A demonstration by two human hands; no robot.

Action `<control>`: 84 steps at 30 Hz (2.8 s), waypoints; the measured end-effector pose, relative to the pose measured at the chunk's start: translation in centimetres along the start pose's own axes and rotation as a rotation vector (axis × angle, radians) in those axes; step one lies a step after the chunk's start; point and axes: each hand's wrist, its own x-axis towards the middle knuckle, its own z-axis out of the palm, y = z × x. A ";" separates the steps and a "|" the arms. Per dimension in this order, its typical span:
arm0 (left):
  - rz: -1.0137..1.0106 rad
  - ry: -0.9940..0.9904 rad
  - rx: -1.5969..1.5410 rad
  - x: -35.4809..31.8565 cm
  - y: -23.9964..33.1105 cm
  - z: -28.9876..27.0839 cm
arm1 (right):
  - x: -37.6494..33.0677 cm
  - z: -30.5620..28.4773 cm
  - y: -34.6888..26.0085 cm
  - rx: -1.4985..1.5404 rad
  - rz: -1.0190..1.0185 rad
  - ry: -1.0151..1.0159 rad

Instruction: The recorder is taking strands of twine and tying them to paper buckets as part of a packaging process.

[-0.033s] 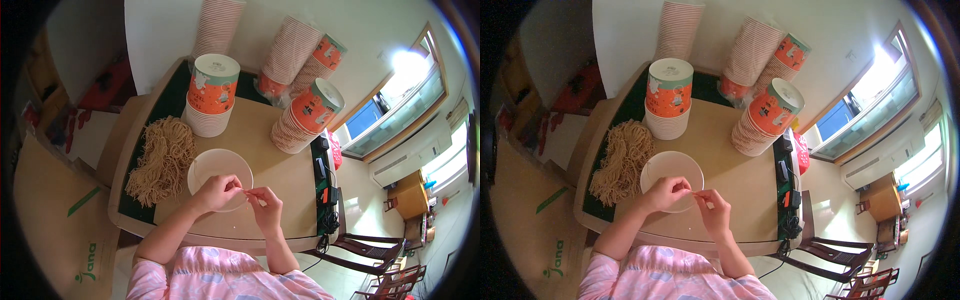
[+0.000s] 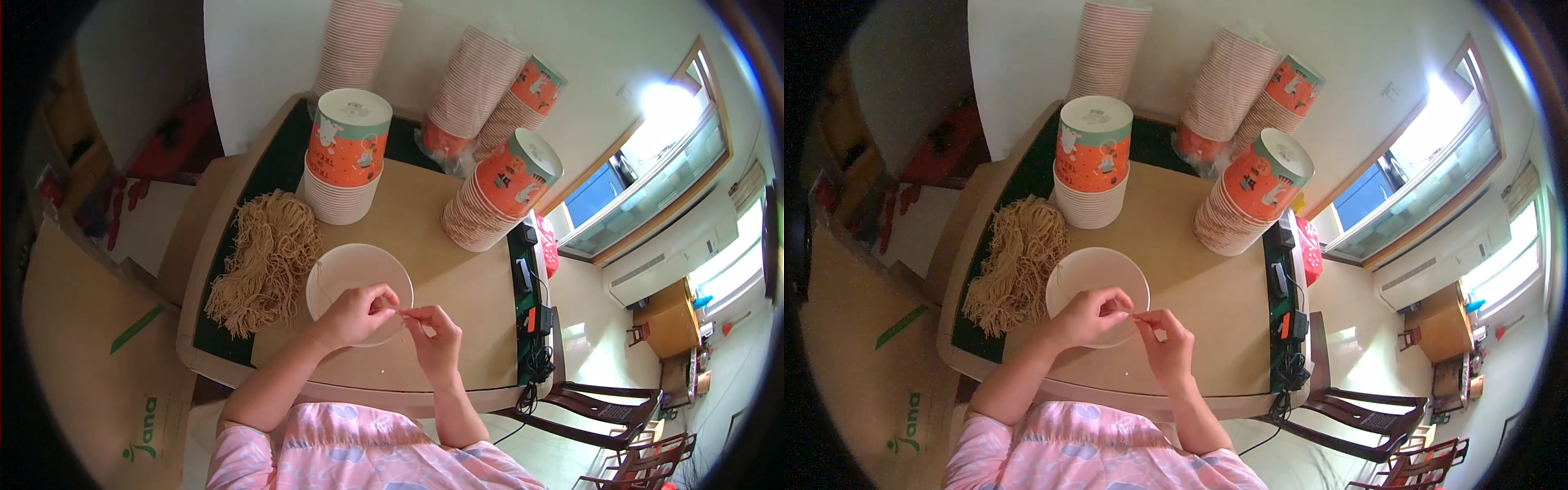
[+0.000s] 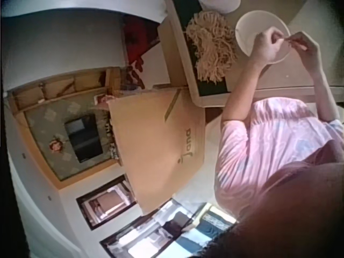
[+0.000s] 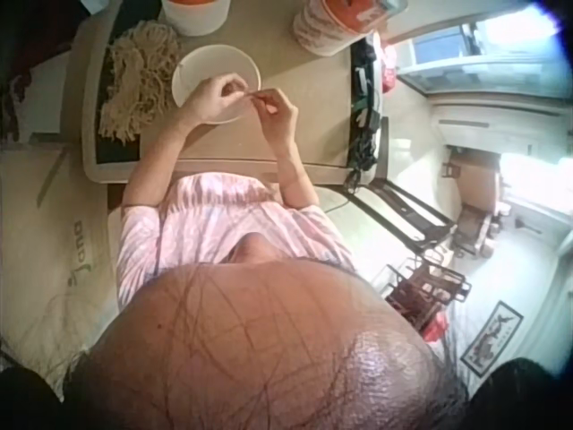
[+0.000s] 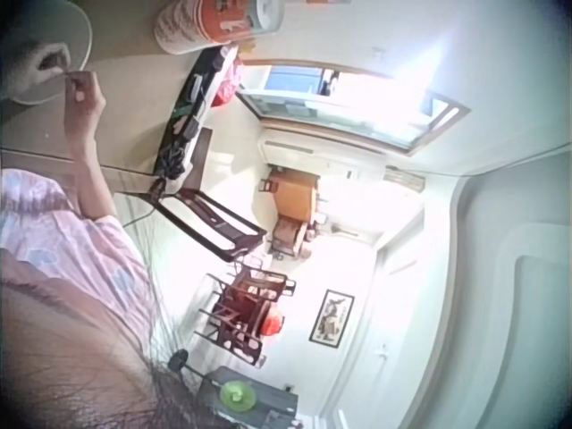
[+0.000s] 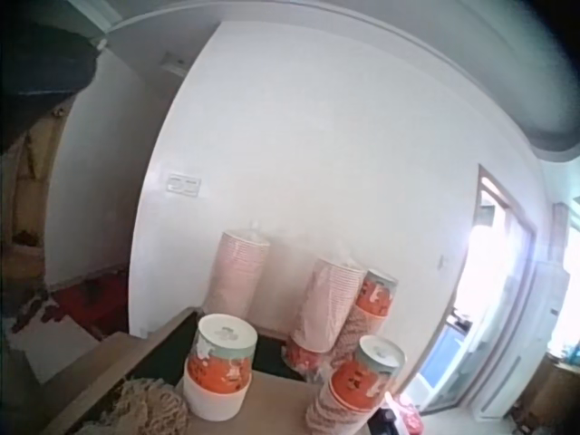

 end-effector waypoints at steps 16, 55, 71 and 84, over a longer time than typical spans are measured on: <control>-0.062 0.059 0.028 -0.2 1.4 1.2 | 1.3 -2.0 1.1 0.362 -0.024 0.184; -0.211 0.001 -0.275 0.7 2.2 0.3 | 0.8 0.0 0.5 -0.285 -0.282 -0.059; -0.747 -0.503 -0.497 3.0 -2.3 -0.6 | -0.3 1.1 0.7 -0.358 -0.491 0.010; -0.756 -0.480 -0.542 2.9 -1.7 -1.0 | -0.5 1.1 0.9 -0.310 -0.461 0.070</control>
